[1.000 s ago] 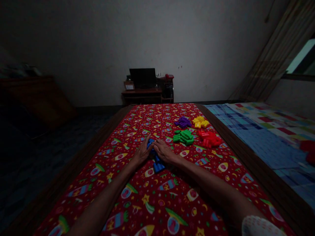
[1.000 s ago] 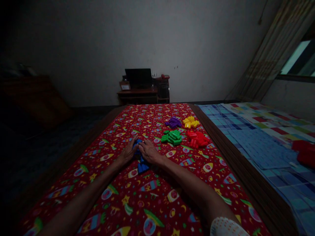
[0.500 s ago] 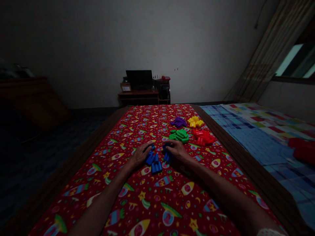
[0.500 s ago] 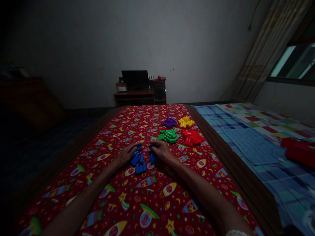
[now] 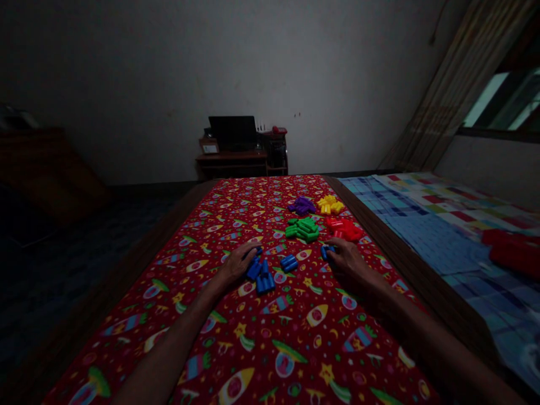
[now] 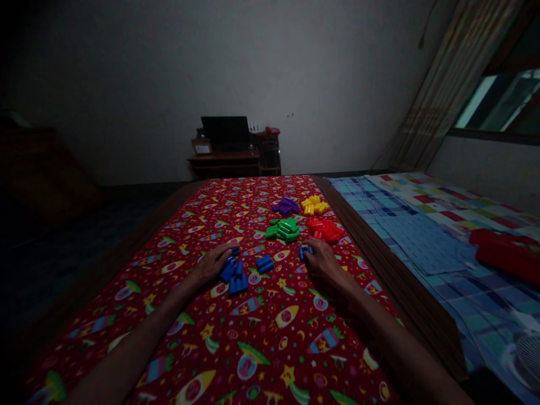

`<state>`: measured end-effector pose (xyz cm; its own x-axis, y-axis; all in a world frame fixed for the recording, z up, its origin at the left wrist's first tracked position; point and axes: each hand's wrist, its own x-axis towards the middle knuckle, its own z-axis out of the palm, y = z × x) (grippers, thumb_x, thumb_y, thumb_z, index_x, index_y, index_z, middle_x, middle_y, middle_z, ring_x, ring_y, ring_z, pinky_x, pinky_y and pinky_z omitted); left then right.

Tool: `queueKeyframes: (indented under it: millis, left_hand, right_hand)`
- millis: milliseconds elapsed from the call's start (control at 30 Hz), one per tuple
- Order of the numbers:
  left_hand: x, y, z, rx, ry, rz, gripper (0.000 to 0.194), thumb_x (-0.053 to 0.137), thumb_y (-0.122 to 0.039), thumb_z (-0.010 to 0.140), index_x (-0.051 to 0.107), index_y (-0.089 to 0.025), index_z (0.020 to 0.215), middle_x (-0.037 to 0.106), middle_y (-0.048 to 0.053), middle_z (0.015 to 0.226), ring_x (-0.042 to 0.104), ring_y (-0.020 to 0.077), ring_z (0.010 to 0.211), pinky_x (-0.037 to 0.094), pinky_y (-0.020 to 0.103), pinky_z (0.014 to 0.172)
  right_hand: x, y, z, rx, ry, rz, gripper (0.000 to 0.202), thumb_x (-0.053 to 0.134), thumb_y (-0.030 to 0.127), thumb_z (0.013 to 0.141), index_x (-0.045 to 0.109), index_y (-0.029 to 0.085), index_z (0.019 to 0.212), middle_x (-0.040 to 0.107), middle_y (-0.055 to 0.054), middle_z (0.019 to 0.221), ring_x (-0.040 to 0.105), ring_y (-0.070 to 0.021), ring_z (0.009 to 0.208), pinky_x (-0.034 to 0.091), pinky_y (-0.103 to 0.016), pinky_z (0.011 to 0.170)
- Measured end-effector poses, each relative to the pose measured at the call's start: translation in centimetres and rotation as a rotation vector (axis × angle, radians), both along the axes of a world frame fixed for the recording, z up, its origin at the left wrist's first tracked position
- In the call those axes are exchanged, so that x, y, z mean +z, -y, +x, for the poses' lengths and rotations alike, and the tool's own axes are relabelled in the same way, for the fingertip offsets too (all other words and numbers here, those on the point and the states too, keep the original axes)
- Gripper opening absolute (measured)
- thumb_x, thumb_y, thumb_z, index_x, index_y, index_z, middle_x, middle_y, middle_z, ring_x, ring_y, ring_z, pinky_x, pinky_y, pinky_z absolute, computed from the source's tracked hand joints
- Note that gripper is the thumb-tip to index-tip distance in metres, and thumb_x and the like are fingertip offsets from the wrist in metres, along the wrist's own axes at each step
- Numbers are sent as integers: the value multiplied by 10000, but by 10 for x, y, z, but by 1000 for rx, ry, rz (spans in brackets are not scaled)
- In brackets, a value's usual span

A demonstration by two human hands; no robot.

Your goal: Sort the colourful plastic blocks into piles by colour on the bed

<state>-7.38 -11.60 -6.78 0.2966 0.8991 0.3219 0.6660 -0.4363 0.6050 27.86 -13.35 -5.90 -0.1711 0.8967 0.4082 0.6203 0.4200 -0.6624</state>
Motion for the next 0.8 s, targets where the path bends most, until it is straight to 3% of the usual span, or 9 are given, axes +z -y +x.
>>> queueKeyframes:
  millis: [67, 133, 267, 367, 467, 700, 800]
  left_hand:
    - [1, 0, 0, -6, 3, 5, 596, 303, -583, 910, 656, -160, 1137, 659, 126, 1225, 597, 264, 1157, 450, 426, 1029]
    - [1, -1, 0, -12, 4, 9, 585, 306, -580, 910, 660, -167, 1126, 665, 121, 1216, 605, 261, 1145, 456, 426, 1022]
    - [-2, -1, -1, -19, 13, 19, 554, 327, -571, 909, 667, -183, 1113, 667, 112, 1215, 598, 257, 1157, 452, 425, 1028]
    - [-5, -2, -3, -27, 10, 16, 545, 330, -559, 913, 664, -185, 1125, 658, 112, 1231, 577, 256, 1186, 433, 431, 1047]
    - [-6, -2, -4, -25, 6, 7, 563, 319, -566, 913, 659, -179, 1139, 649, 120, 1243, 576, 261, 1187, 427, 442, 1051]
    - [-1, 0, -1, -9, 38, -14, 613, 322, -635, 884, 676, -187, 1107, 660, 118, 1227, 585, 276, 1175, 435, 444, 1043]
    - [0, 0, -1, 28, 71, -63, 668, 293, -654, 884, 635, -166, 1188, 637, 122, 1266, 574, 272, 1196, 424, 434, 1052]
  right_hand:
    - [0, 0, -14, 49, 75, 143, 240, 545, 197, 806, 701, 173, 986, 681, -110, 1027, 627, -233, 955, 499, -370, 833]
    - [2, 4, -37, 183, 137, 217, 276, 520, 165, 843, 667, 179, 1076, 652, -127, 1114, 609, -227, 1012, 494, -372, 859]
    - [8, 14, -84, 475, 355, 204, 379, 547, 141, 865, 571, 194, 1240, 584, -134, 1220, 544, -217, 1105, 469, -362, 910]
    - [7, 15, -95, 532, 487, 175, 368, 561, 119, 856, 585, 190, 1216, 603, -118, 1145, 537, -215, 1082, 458, -363, 915]
    - [3, 11, -77, 455, 481, 185, 344, 541, 117, 862, 592, 190, 1194, 609, -107, 1125, 543, -208, 1056, 469, -350, 893]
    - [1, 10, -1, 230, 592, 227, 325, 517, 135, 868, 621, 195, 1170, 629, -122, 1144, 527, -240, 1109, 454, -409, 924]
    - [3, 13, 5, 220, 597, 247, 258, 554, 232, 880, 645, 201, 1119, 638, -120, 1132, 524, -260, 1117, 439, -428, 929]
